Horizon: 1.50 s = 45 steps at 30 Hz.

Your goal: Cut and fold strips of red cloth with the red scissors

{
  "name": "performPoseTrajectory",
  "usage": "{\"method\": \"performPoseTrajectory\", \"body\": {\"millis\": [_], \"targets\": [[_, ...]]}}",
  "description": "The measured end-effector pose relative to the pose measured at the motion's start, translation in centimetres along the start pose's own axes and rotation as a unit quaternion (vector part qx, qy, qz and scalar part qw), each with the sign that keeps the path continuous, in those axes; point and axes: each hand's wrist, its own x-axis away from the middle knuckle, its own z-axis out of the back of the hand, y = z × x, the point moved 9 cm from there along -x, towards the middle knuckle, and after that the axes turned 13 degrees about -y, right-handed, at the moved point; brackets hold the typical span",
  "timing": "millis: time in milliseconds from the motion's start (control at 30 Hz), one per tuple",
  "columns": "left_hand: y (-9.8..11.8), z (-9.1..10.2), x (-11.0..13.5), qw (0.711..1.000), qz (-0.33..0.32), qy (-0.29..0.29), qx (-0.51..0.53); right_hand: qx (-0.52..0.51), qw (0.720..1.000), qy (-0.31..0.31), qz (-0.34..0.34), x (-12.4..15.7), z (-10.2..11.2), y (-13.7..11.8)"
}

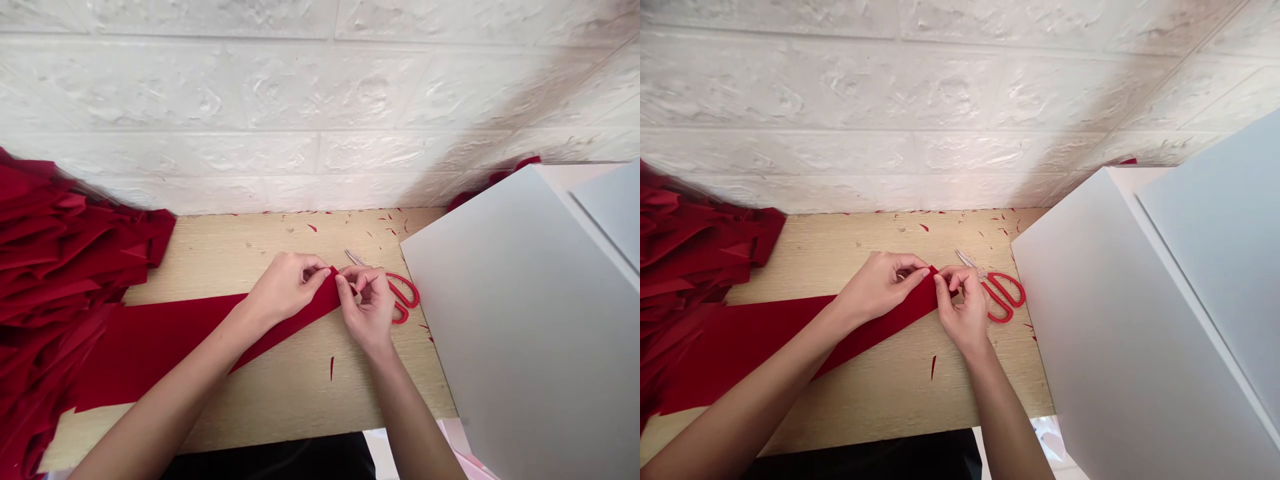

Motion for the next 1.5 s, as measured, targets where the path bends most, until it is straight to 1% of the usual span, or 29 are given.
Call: {"method": "performPoseTrajectory", "body": {"millis": [233,400,500,700,833,933,1033,1167,1233,1367,1500], "targets": [[-0.4,0.1,0.0,0.999,0.006,0.005,0.036,0.011,1.0,0.005,0.005,0.1,0.1,0.0],[-0.3,0.1,-0.1,0.999,-0.002,-0.002,0.052,0.009,1.0,0.0,0.005,0.1,0.1,0.1],[-0.3,0.2,-0.2,0.998,0.008,-0.002,0.056,0.014,1.0,-0.002,0.002,0.1,0.0,0.1],[0.2,0.3,-0.1,1.0,0.003,0.004,0.0,0.013,1.0,-0.004,0.011,-0.1,-0.1,-0.3],[0.6,0.0,-0.1,0.998,-0.006,0.001,-0.059,0.004,1.0,-0.001,0.009,-0.1,0.0,-0.3],[0.9,-0.3,-0.1,0.997,-0.013,-0.002,-0.077,-0.004,1.0,-0.003,0.009,0.0,0.0,-0.2],[0.6,-0.4,-0.1,0.997,-0.004,-0.006,-0.073,0.0,1.0,-0.004,0.006,0.0,0.0,0.0],[-0.1,-0.5,0.0,1.0,0.006,-0.024,0.001,0.004,1.0,-0.004,-0.003,0.0,-0.1,0.0],[-0.5,-0.6,-0.1,0.999,0.009,-0.039,0.027,-0.013,1.0,-0.005,-0.007,-0.1,-0.2,0.1],[-0.6,-0.9,-0.4,0.998,0.0,-0.059,0.004,-0.052,0.998,-0.018,-0.006,-0.1,-0.6,0.2],[-0.7,-0.6,-0.5,0.999,-0.004,-0.032,-0.027,-0.005,1.0,-0.002,-0.014,0.1,-0.2,0.5]]}}
